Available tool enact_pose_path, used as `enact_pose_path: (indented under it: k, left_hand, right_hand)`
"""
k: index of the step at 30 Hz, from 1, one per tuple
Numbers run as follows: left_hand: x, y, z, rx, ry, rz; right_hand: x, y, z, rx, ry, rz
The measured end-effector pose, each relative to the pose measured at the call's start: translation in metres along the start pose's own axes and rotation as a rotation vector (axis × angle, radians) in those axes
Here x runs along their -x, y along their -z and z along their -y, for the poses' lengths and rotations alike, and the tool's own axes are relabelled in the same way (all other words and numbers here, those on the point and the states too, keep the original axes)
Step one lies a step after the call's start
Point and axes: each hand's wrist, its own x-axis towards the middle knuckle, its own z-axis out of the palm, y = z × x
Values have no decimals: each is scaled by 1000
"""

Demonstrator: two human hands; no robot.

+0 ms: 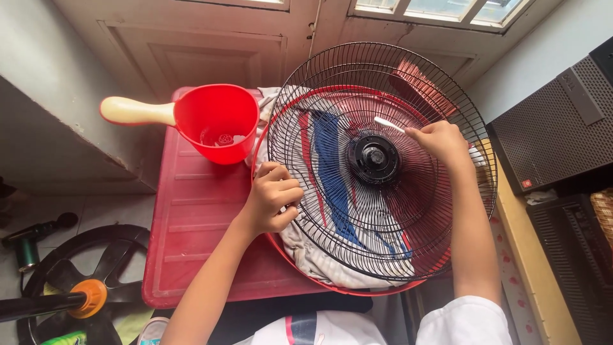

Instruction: Cleaning a fan grill using a toothbrush and soapy water

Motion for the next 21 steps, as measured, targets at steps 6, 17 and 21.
enact_pose_path:
  k: [6, 17, 21]
  left_hand:
    - [1, -2, 0, -1, 9, -5]
    - [-2, 0, -2, -12, 7, 14]
    - [0, 0, 0, -13, 4, 10]
  right_hand:
    - [-22, -26, -22, -87, 37, -141]
    - [-30, -30, -29, -184, 67, -53]
    - [-1, -2, -12, -364, 87, 221]
